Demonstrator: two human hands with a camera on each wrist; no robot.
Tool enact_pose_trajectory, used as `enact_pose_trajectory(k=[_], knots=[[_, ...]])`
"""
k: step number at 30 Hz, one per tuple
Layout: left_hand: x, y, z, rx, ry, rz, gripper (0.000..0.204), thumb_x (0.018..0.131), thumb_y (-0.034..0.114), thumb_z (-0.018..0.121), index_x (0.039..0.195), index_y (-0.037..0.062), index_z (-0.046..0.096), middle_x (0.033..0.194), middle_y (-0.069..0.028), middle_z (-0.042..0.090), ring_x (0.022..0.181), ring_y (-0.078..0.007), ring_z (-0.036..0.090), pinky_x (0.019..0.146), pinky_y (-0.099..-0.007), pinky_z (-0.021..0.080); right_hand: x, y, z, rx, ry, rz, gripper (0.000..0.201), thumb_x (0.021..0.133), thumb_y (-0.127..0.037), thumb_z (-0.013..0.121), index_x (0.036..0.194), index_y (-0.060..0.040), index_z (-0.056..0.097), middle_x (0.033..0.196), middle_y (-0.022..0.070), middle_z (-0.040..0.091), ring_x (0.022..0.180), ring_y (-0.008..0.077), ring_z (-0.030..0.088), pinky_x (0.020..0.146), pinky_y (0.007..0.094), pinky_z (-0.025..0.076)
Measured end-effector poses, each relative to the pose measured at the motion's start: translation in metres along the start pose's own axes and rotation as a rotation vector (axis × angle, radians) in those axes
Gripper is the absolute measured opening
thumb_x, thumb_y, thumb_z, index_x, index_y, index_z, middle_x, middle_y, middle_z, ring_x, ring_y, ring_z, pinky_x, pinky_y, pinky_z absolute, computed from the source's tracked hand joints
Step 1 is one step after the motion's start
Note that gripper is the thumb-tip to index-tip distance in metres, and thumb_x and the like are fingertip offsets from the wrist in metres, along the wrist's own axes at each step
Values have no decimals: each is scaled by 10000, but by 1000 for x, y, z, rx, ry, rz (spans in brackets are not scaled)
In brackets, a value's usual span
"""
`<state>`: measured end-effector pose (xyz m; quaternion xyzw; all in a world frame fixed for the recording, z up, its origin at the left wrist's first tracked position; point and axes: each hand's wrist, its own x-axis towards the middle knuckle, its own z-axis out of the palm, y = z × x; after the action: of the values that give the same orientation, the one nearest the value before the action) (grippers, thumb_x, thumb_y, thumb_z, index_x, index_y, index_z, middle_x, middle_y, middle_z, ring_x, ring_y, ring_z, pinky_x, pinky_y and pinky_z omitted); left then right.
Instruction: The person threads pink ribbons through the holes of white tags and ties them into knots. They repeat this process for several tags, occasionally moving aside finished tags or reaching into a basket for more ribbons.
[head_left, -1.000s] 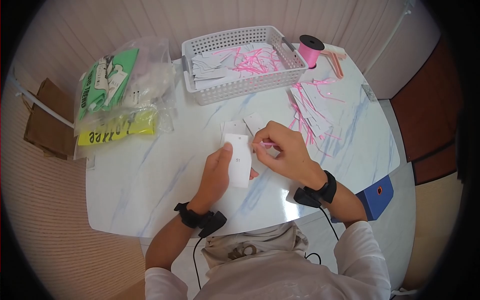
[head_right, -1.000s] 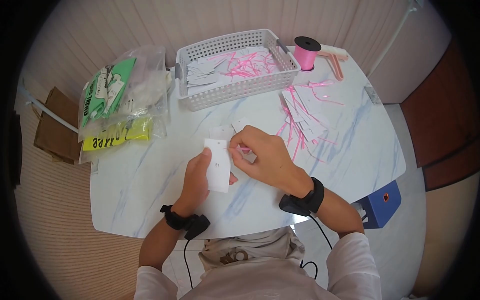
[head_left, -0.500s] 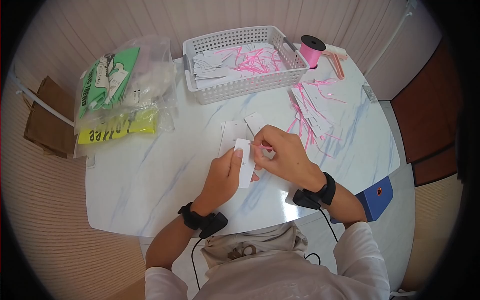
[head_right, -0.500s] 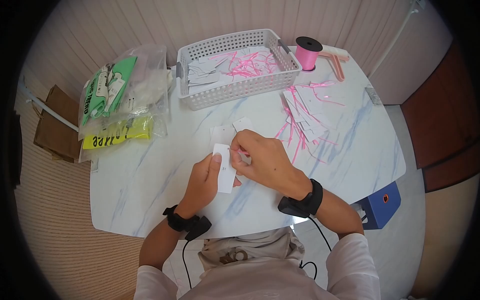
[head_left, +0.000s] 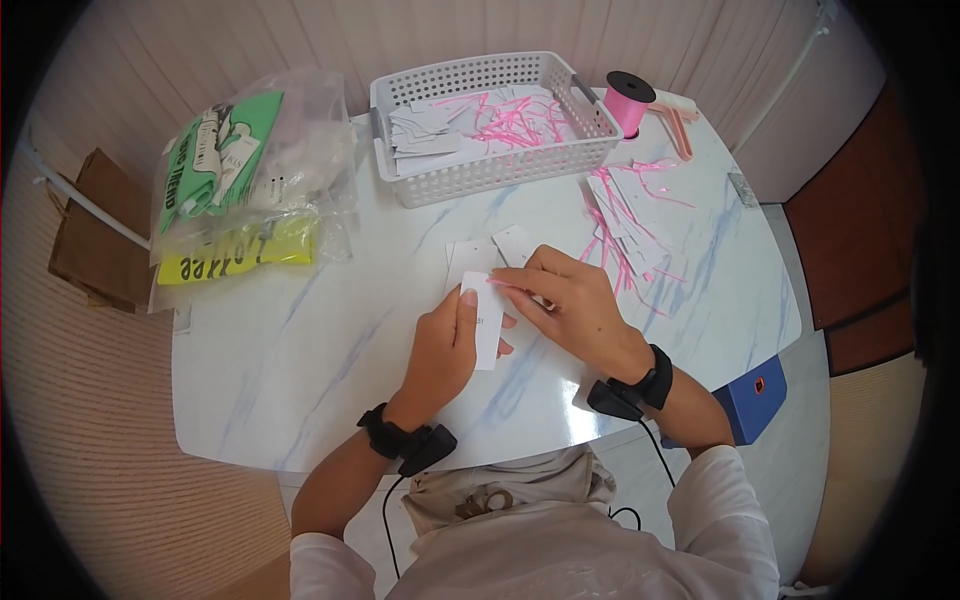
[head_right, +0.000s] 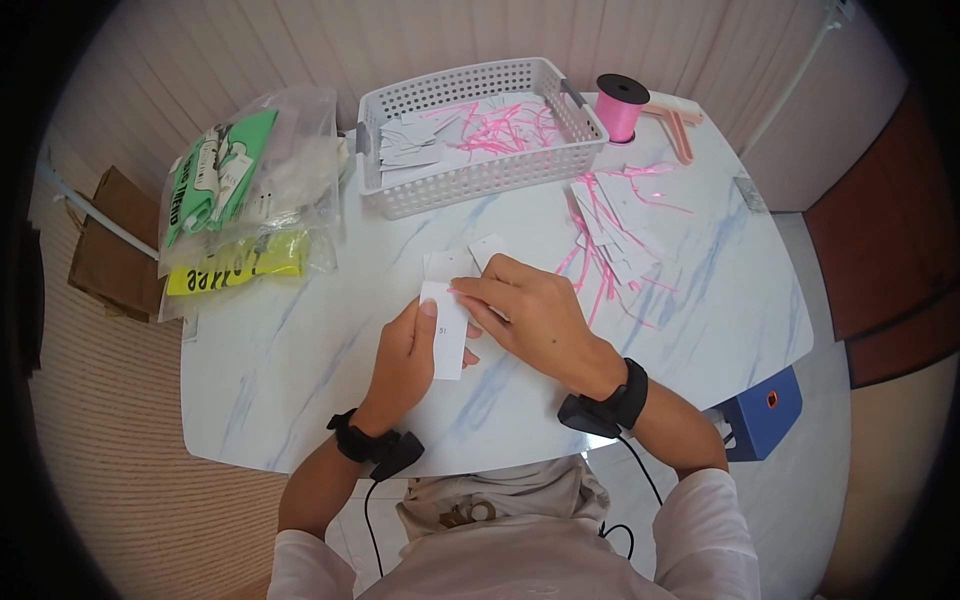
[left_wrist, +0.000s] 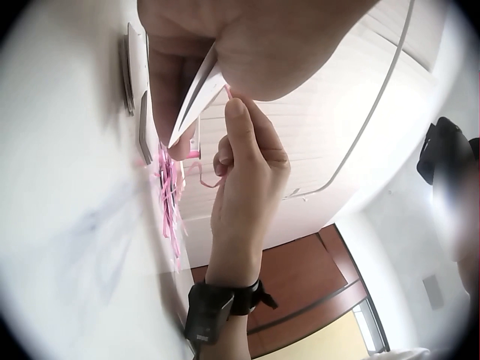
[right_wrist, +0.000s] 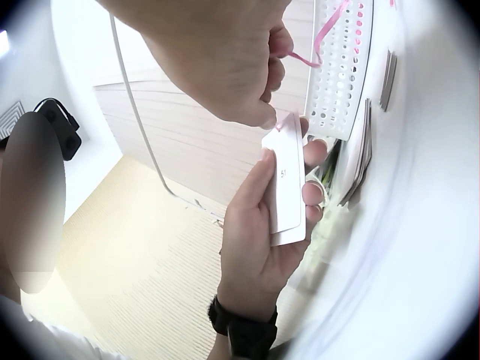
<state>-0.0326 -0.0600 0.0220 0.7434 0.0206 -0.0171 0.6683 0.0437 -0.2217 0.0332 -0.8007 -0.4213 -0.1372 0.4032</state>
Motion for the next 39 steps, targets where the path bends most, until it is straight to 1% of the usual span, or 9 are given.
enact_pose_trajectory(k=[14, 20, 23, 29, 32, 34, 35, 37, 39], knots=[[0, 0, 2, 21, -44, 17, 442, 1035, 289, 251, 1098, -43, 536, 855, -124, 668, 646, -171, 670, 590, -257, 539, 0, -4, 4, 124, -30, 108, 85, 809, -81, 690, 848, -62, 616, 738, 33, 554, 577, 151, 617, 492, 274, 464], [1, -1, -1, -20, 1, 6, 446, 1034, 293, 243, 1118, -41, 526, 877, -131, 661, 645, -168, 670, 594, -265, 550, 2, -6, 3, 71, 48, 79, 99, 808, -87, 695, 870, -57, 623, 745, 35, 563, 578, 147, 612, 495, 260, 458], [0, 0, 0, -72, 25, -4, 382, 1030, 234, 277, 1102, -35, 539, 831, -119, 677, 636, -186, 685, 575, -261, 537, -1, -1, 4, 121, -20, 106, 111, 806, -92, 696, 893, -63, 634, 745, 37, 566, 592, 159, 610, 506, 255, 460], [0, -2, 0, 66, -42, 27, 392, 1032, 258, 257, 1157, -19, 505, 915, -131, 669, 651, -171, 671, 594, -269, 545, 1, -1, 3, 235, -29, 151, 99, 830, -105, 675, 905, -47, 647, 823, 35, 589, 590, 157, 578, 523, 262, 451], [1, 0, -2, 85, -74, 31, 375, 1031, 242, 258, 1159, -14, 500, 913, -123, 670, 659, -172, 672, 602, -267, 533, 8, 7, -2, 278, 137, 281, 124, 868, -137, 639, 930, -30, 654, 880, 13, 604, 607, 124, 546, 556, 255, 439], [-2, 7, 0, 53, -141, 32, 357, 1029, 228, 264, 1137, -11, 506, 903, -113, 670, 654, -169, 667, 603, -265, 519, 7, 17, -3, 622, -115, 465, 151, 896, -163, 610, 946, -30, 661, 894, -7, 613, 670, 81, 519, 592, 230, 417], [-2, 5, 0, 55, -145, 31, 357, 1029, 228, 264, 1137, -11, 506, 903, -113, 670, 654, -169, 667, 603, -265, 519, 7, 20, -4, 622, -112, 467, 151, 896, -163, 610, 946, -30, 661, 894, -7, 613, 670, 81, 519, 592, 230, 417], [-2, -2, -1, 81, -162, 29, 314, 1025, 218, 303, 1118, -3, 506, 804, -107, 664, 631, -187, 670, 600, -278, 487, 5, 25, -5, 743, -320, 533, 104, 912, -133, 606, 914, -32, 633, 894, -26, 607, 751, 45, 518, 662, 215, 397], [-1, -4, -3, 131, -171, 41, 314, 1024, 218, 304, 1118, -5, 505, 817, -106, 668, 629, -184, 668, 603, -278, 487, 4, 27, -3, 785, -319, 547, 132, 918, -163, 601, 920, -35, 629, 853, -34, 590, 733, 42, 504, 649, 212, 389]])
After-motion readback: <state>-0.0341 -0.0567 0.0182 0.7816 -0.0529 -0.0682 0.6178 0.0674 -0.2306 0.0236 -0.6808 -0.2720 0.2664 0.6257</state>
